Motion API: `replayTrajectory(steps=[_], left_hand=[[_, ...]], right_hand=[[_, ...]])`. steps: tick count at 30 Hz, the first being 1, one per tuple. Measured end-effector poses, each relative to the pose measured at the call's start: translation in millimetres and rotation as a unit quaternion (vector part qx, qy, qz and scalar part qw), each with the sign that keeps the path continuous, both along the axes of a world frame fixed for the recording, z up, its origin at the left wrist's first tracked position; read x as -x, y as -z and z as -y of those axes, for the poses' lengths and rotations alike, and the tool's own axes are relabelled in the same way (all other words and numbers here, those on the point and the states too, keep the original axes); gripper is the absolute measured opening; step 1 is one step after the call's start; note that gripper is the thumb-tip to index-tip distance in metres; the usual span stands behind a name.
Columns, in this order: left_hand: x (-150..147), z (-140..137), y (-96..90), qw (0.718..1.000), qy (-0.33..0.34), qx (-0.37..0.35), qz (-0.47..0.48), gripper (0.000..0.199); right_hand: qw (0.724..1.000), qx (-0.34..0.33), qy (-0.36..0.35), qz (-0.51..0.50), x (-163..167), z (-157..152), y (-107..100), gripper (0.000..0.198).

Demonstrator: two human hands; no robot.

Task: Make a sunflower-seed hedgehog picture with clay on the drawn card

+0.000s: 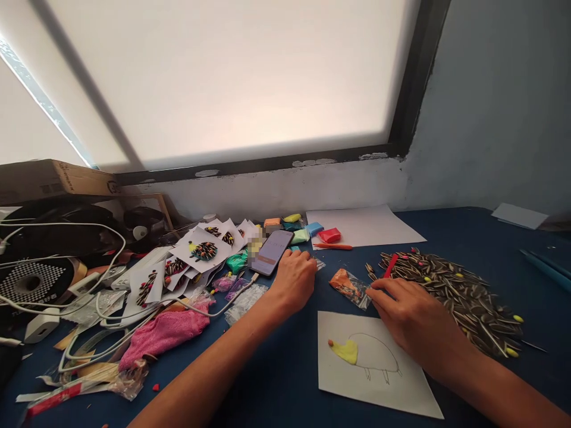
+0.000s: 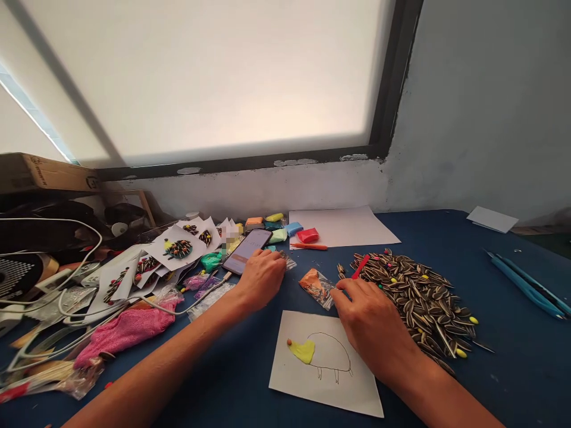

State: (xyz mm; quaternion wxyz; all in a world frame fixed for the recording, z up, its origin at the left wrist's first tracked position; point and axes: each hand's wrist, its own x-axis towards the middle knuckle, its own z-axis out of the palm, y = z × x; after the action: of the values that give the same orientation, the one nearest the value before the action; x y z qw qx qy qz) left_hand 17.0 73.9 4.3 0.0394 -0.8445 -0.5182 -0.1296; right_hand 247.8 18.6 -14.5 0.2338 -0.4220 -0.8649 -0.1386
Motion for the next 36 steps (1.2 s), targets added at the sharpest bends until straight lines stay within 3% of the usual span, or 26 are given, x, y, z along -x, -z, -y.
replayTrajectory(steps=[5,8,10,12,15,21,25,28,33,35,36], left_hand=[[-7,9,-10.1,0.995,0.006,-0.053,0.087,0.023],[-21,24,-9.7,0.969,0.084,-0.080,0.219,0.016],[-30,35,-7.5,0.953,0.141,-0.069,0.258,0.017],[-37,45,-5.5,0.942,0.167,-0.042,0.287,0.017],[-42,52,-4.5,0.925,0.167,0.030,0.341,0.018],[-40,50,-12.5,0.877,0.092,0.152,0.446,0.012],[-38,51,-21.0,0.879,0.091,0.141,0.447,0.010],[-39,54,-20.2,0.884,0.141,0.110,0.431,0.012],[-41,59,-15.8,0.907,0.187,0.022,0.378,0.014],[-38,59,-20.0,0.907,0.185,0.015,0.379,0.006],[-35,58,-22.8,0.903,0.186,0.030,0.387,0.012]], right_hand=[[0.994,0.067,-0.002,-0.086,5,5,-6,0.028],[0.974,0.156,-0.001,-0.163,11,11,-18,0.031],[0.904,0.297,-0.010,-0.306,16,15,-26,0.034],[0.849,0.361,-0.017,-0.386,19,18,-33,0.037],[0.845,0.358,-0.008,-0.396,22,21,-38,0.041],[0.852,0.345,0.012,-0.393,21,23,-35,0.038],[0.851,0.341,0.034,-0.398,16,22,-34,0.034],[0.844,0.345,0.034,-0.409,13,21,-35,0.030],[0.811,0.382,-0.007,-0.443,15,22,-35,0.029],[0.804,0.383,-0.025,-0.455,17,22,-34,0.031],[0.802,0.380,-0.029,-0.459,17,23,-34,0.032]])
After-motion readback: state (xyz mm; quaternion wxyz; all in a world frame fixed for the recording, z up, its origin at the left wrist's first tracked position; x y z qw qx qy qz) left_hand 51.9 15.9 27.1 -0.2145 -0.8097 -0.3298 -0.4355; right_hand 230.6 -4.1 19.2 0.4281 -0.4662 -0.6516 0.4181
